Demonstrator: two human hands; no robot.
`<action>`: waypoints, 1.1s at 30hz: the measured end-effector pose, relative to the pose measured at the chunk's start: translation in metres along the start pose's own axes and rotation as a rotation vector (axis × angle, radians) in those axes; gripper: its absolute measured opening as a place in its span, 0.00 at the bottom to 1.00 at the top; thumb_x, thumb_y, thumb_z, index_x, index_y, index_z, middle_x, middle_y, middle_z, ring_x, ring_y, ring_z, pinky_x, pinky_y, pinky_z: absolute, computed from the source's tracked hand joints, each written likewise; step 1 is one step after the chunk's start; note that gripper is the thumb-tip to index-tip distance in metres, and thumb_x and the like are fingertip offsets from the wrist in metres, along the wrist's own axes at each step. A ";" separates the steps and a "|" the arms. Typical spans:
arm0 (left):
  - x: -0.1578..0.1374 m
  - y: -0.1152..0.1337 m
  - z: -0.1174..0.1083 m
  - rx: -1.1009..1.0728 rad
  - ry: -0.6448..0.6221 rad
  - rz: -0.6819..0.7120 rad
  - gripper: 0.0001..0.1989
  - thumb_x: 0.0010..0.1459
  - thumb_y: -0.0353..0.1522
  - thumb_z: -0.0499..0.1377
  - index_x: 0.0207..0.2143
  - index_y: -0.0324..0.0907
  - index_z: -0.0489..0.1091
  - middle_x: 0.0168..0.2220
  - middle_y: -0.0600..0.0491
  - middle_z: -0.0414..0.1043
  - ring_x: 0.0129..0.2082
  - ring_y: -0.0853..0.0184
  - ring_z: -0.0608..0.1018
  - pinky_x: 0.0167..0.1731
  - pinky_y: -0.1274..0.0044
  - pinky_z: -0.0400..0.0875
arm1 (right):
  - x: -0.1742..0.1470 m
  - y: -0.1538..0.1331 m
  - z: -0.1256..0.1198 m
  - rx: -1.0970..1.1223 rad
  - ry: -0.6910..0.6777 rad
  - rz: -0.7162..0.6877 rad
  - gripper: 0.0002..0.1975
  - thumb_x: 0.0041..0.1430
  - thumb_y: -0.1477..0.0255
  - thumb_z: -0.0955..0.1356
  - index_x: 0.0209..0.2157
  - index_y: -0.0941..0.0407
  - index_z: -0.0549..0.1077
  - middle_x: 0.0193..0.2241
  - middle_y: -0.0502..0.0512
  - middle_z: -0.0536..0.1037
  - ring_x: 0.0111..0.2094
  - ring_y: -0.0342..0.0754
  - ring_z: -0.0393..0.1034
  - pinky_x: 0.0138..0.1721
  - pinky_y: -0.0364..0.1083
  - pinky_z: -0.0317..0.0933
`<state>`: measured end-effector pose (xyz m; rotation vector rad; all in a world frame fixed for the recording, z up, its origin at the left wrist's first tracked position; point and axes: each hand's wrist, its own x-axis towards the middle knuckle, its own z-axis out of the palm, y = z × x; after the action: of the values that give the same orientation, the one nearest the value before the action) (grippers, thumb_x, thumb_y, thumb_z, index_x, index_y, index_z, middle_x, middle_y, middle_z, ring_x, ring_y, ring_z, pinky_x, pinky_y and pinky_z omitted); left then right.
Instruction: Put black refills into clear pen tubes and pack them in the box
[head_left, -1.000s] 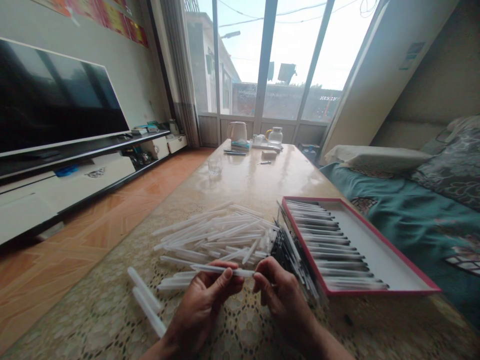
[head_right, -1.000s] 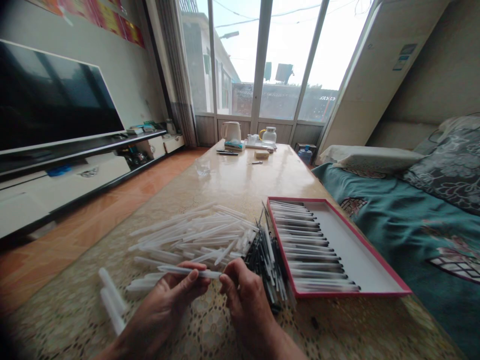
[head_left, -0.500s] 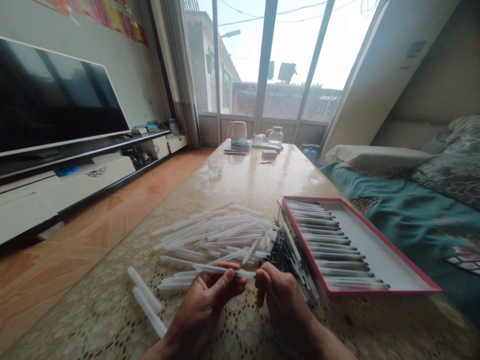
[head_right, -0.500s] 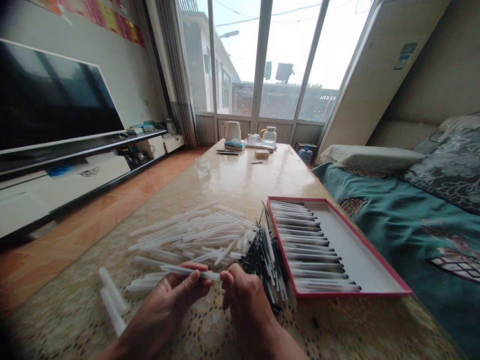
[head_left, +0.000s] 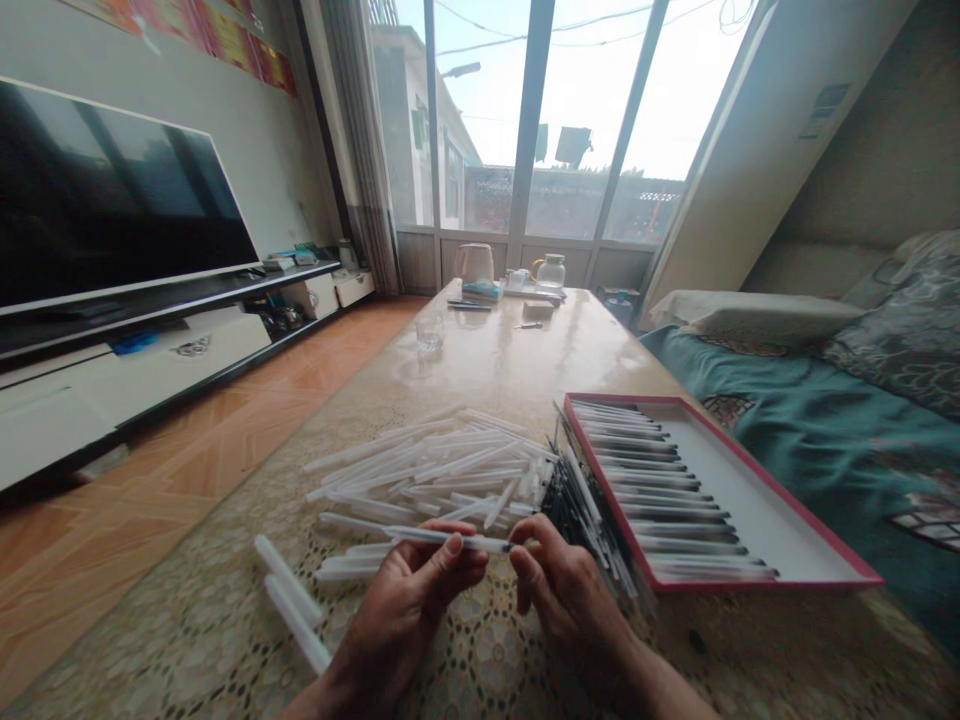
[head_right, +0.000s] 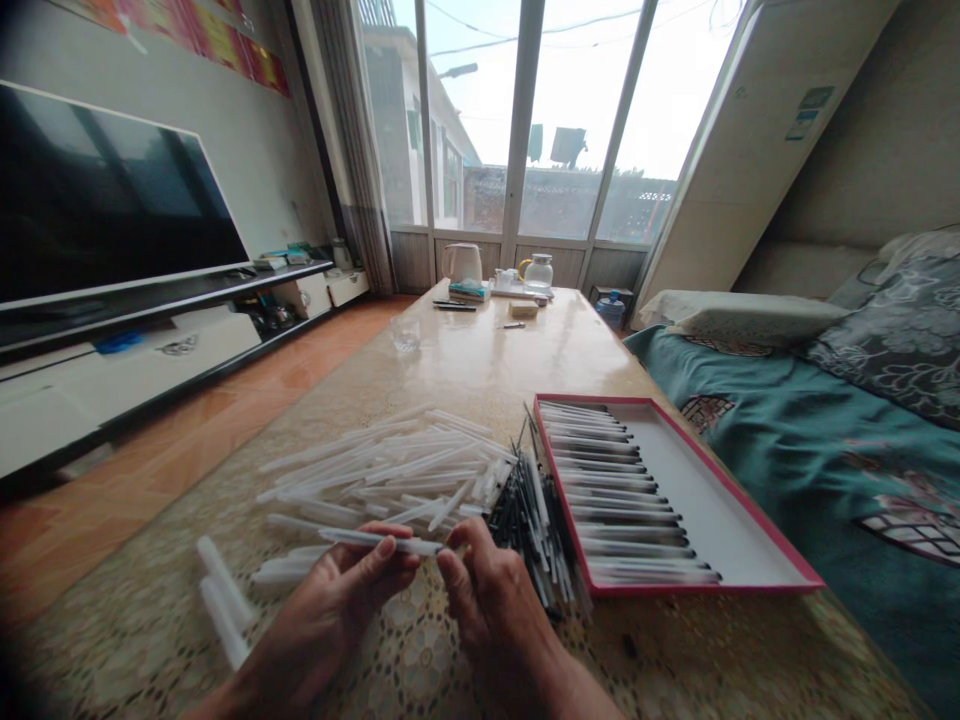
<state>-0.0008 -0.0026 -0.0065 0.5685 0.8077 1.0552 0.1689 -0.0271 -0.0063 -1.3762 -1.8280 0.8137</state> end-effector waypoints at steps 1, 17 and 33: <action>0.000 0.000 0.000 -0.002 0.003 0.007 0.05 0.48 0.28 0.64 0.30 0.37 0.75 0.26 0.50 0.78 0.28 0.68 0.79 0.35 0.78 0.72 | 0.000 -0.001 0.000 0.003 0.003 0.003 0.11 0.64 0.63 0.55 0.36 0.55 0.61 0.18 0.46 0.70 0.19 0.42 0.65 0.22 0.38 0.53; 0.005 -0.005 -0.006 0.013 -0.049 -0.018 0.05 0.49 0.28 0.63 0.31 0.36 0.74 0.25 0.50 0.78 0.27 0.69 0.78 0.32 0.80 0.72 | 0.000 0.004 0.001 -0.074 -0.033 0.001 0.15 0.65 0.64 0.52 0.28 0.54 0.59 0.16 0.47 0.69 0.18 0.42 0.66 0.21 0.38 0.52; 0.003 -0.006 -0.006 -0.005 -0.039 -0.015 0.06 0.48 0.29 0.64 0.31 0.37 0.74 0.26 0.50 0.78 0.28 0.68 0.79 0.34 0.79 0.72 | 0.000 0.006 0.001 -0.156 -0.007 -0.042 0.13 0.64 0.64 0.53 0.33 0.55 0.61 0.17 0.47 0.70 0.18 0.42 0.66 0.22 0.38 0.52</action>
<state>-0.0019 -0.0018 -0.0153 0.5760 0.7741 1.0289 0.1715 -0.0260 -0.0117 -1.4275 -1.9535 0.6666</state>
